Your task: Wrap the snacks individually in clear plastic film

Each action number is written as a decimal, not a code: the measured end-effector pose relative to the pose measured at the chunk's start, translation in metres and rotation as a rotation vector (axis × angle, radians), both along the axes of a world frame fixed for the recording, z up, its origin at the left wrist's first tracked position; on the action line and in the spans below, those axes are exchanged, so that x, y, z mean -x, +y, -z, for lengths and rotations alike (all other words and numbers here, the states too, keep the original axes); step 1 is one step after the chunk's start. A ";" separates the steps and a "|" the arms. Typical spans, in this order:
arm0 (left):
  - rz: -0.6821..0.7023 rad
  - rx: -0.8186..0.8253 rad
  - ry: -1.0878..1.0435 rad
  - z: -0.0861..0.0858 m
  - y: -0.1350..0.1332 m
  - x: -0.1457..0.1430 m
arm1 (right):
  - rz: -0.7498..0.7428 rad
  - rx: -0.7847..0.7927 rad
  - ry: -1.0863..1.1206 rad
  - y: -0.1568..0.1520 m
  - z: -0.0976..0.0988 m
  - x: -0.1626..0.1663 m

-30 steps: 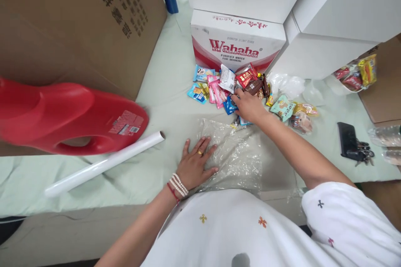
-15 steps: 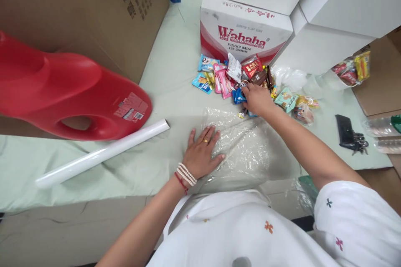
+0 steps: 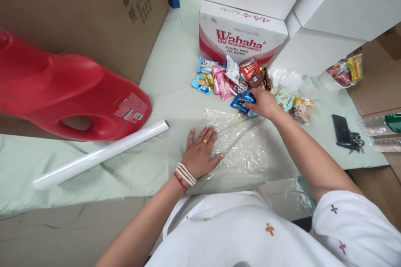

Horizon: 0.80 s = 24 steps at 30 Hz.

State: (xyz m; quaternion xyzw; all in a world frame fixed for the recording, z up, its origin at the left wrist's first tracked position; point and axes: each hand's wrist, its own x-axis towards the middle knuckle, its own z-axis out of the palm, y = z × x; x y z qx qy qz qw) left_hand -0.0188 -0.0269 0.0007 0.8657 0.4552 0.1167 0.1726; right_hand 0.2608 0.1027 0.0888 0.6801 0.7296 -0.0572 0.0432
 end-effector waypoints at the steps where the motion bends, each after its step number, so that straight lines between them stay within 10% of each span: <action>1: -0.004 0.000 0.007 0.000 0.000 0.000 | 0.003 0.043 -0.027 0.008 0.006 0.006; 9: -0.021 -0.007 0.050 -0.002 -0.001 -0.001 | -0.020 0.159 -0.148 0.017 0.007 0.031; 15: -0.024 -0.034 0.047 -0.002 -0.001 -0.001 | -0.179 0.087 0.065 -0.053 -0.022 0.018; 24: 0.002 -0.054 -0.033 0.002 -0.003 0.008 | -0.298 0.298 0.096 -0.117 0.014 0.063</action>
